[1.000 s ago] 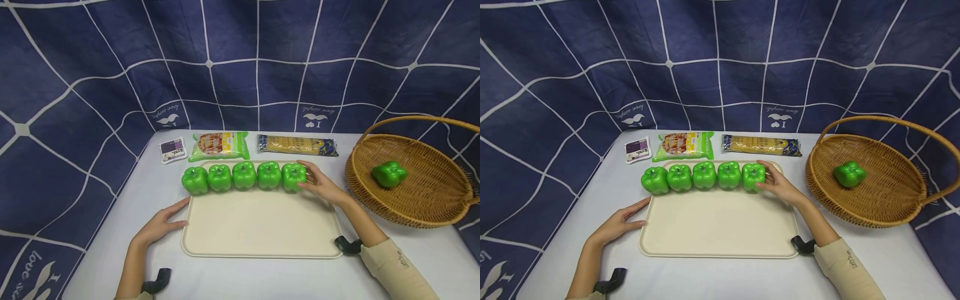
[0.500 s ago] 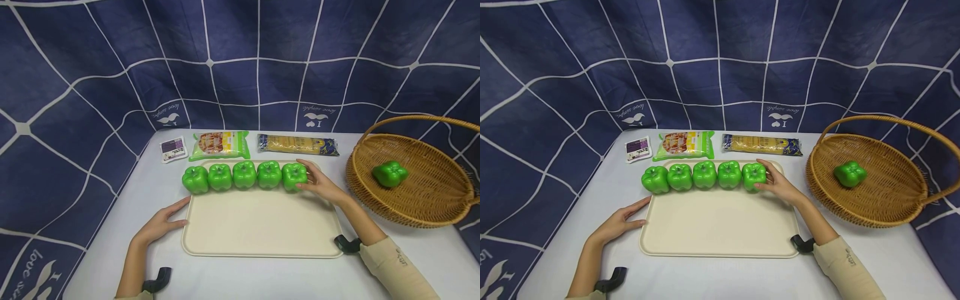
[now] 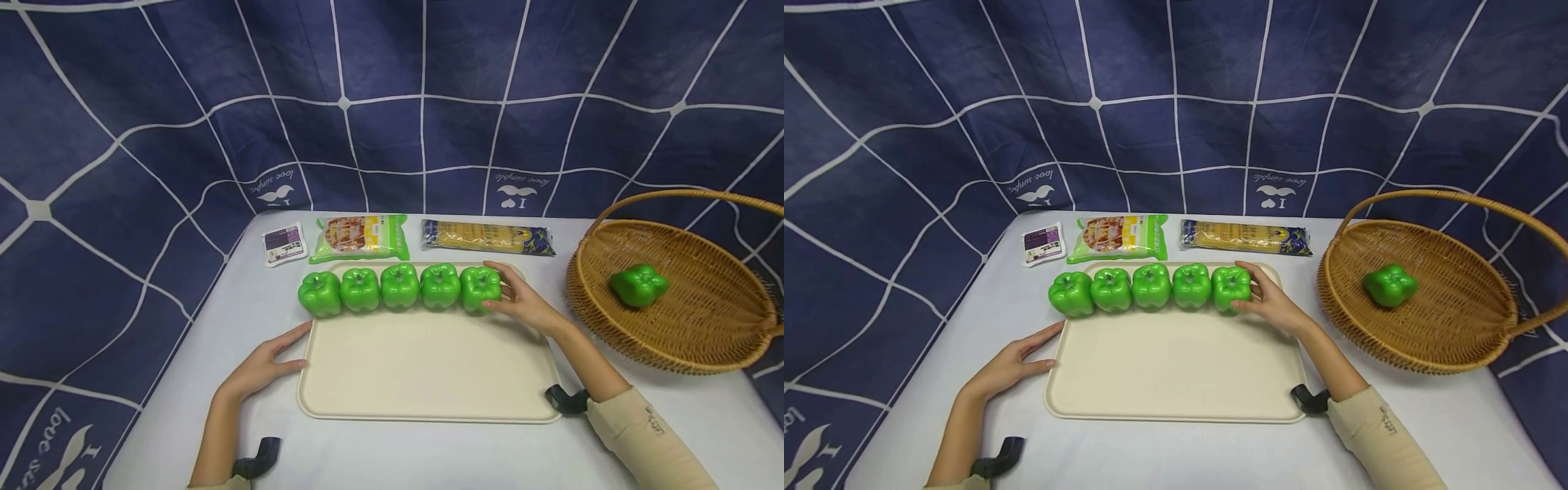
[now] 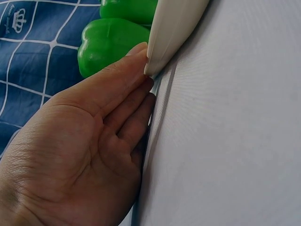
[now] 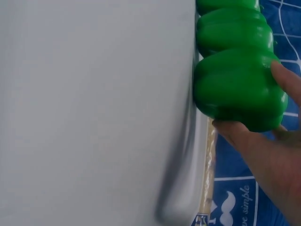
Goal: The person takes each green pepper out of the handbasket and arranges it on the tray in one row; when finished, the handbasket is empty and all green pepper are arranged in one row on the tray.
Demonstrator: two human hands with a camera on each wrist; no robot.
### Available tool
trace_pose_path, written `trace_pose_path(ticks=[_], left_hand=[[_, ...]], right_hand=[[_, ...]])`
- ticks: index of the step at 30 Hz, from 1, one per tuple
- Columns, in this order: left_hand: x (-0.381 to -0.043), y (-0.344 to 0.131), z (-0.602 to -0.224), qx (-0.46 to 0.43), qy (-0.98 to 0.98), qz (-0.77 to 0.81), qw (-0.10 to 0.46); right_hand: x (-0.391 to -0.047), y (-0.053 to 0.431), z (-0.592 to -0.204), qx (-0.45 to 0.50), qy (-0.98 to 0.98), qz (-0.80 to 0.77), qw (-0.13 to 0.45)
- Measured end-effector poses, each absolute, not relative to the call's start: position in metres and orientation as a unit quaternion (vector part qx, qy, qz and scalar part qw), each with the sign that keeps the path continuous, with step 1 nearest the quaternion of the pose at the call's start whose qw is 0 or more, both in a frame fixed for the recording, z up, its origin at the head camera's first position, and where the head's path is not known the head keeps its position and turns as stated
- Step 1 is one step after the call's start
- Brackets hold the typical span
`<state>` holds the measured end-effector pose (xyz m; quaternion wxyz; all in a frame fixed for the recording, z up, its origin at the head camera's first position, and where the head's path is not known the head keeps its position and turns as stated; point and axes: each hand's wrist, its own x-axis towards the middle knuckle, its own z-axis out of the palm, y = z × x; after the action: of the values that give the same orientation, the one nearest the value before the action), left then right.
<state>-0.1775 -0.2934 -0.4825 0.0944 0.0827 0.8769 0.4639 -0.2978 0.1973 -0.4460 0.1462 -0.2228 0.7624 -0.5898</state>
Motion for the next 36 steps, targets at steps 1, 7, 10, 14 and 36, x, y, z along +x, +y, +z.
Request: trace_pose_path(ticks=[1,7,10,14,36], left_hand=[[-0.177,-0.293,-0.483,0.083,0.877,0.463,0.094],[-0.178,-0.293,-0.483,0.085,0.879,0.460,0.093],[-0.178,-0.293,-0.483,0.088,0.879,0.460,0.091],[-0.178,-0.293,-0.483,0.088,0.876,0.466,0.091],[-0.179,-0.295,-0.484,0.093,0.874,0.467,0.094]], right_hand=[[-0.298,0.197,-0.446,-0.222,0.763,-0.589,0.146],[-0.299,0.197,-0.445,-0.206,0.775,-0.580,0.142],[-0.297,0.199,-0.443,-0.209,0.778,-0.577,0.136],[-0.288,0.205,-0.433,-0.233,0.803,-0.539,0.102],[-0.240,0.344,-0.349,-0.108,0.948,-0.282,-0.104]])
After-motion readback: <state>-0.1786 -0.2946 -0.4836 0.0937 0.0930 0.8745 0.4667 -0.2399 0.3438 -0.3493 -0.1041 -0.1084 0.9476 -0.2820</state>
